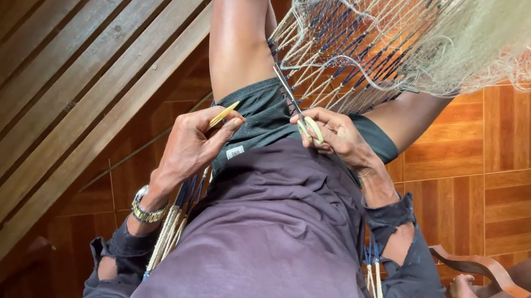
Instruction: A person is sitting and manually weaving or repairing a large fishing net using a small wooden shuttle.
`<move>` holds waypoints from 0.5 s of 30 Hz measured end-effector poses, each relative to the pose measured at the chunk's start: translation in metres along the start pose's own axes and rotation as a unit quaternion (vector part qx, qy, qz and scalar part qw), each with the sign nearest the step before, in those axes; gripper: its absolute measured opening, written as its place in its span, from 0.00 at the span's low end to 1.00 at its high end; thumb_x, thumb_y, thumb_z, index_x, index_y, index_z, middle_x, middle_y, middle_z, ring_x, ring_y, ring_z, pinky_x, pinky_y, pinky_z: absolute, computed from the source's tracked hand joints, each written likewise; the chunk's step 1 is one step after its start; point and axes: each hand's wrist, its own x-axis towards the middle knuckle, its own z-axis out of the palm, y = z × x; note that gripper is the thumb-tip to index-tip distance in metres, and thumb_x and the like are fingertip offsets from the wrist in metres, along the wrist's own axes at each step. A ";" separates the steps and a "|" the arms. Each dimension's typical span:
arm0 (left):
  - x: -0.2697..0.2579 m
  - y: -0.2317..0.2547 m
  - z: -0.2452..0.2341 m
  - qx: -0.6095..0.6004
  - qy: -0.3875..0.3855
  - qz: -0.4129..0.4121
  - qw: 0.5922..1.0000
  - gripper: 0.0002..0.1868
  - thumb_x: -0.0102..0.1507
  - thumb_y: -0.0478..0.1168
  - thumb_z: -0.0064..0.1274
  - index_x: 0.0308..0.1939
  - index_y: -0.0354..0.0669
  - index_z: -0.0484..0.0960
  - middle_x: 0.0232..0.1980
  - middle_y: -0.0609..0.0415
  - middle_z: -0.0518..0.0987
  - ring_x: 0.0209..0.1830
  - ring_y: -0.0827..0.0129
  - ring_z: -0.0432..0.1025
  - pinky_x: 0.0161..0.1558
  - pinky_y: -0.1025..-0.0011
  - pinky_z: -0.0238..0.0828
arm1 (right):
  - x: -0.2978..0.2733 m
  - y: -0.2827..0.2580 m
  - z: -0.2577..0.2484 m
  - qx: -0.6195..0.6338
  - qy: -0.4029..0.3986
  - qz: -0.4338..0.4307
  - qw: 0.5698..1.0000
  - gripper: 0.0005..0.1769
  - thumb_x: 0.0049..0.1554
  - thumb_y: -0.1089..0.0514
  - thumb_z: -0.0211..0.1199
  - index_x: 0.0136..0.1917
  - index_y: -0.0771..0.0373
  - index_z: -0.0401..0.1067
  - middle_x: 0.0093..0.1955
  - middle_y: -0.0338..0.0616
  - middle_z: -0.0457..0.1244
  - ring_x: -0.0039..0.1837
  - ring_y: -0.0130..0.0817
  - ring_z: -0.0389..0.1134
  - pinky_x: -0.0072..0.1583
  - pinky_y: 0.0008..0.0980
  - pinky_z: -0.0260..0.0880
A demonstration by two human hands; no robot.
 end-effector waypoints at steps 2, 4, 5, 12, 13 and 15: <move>0.000 -0.004 0.000 0.000 -0.012 0.008 1.000 0.03 0.65 0.38 0.59 0.39 0.51 0.88 0.14 0.51 0.65 0.19 0.73 0.59 0.25 0.72 0.61 | 0.002 0.000 0.001 0.009 0.018 -0.001 1.000 0.21 0.65 0.57 0.55 0.65 0.75 0.66 0.35 0.57 0.65 0.29 0.16 0.52 0.30 0.13 0.54; 0.001 0.000 0.000 0.000 -0.013 0.009 1.000 0.03 0.65 0.38 0.59 0.39 0.51 0.88 0.14 0.52 0.65 0.19 0.73 0.60 0.25 0.72 0.61 | 0.002 -0.003 0.002 0.003 0.020 -0.001 1.000 0.20 0.65 0.58 0.55 0.65 0.75 0.66 0.35 0.57 0.65 0.29 0.16 0.53 0.29 0.13 0.54; 0.001 0.002 0.000 0.001 -0.016 0.009 1.000 0.03 0.65 0.37 0.59 0.39 0.50 0.88 0.14 0.53 0.64 0.18 0.73 0.60 0.25 0.73 0.61 | 0.002 -0.004 0.002 -0.002 0.022 -0.002 1.000 0.20 0.65 0.59 0.54 0.66 0.76 0.66 0.35 0.57 0.65 0.29 0.17 0.53 0.29 0.13 0.54; 0.000 0.003 0.001 0.002 -0.020 0.004 1.000 0.03 0.66 0.38 0.59 0.39 0.51 0.87 0.14 0.53 0.65 0.19 0.73 0.61 0.26 0.73 0.62 | 0.002 -0.008 0.006 0.003 0.039 -0.004 0.999 0.20 0.64 0.59 0.56 0.64 0.76 0.67 0.34 0.57 0.64 0.29 0.16 0.52 0.29 0.13 0.53; 0.000 0.003 0.001 0.001 -0.020 0.003 1.000 0.03 0.66 0.38 0.59 0.38 0.51 0.88 0.14 0.53 0.65 0.19 0.73 0.61 0.26 0.73 0.61 | 0.002 -0.009 0.006 0.005 0.041 -0.003 0.999 0.20 0.64 0.59 0.56 0.64 0.76 0.67 0.34 0.57 0.64 0.29 0.16 0.52 0.29 0.13 0.53; 0.000 0.003 0.001 0.000 -0.021 0.002 1.000 0.04 0.66 0.37 0.59 0.38 0.51 0.88 0.14 0.53 0.65 0.19 0.73 0.61 0.26 0.73 0.61 | 0.002 -0.007 0.005 0.008 0.043 -0.003 0.999 0.20 0.65 0.59 0.56 0.64 0.76 0.67 0.34 0.57 0.64 0.29 0.15 0.52 0.29 0.13 0.53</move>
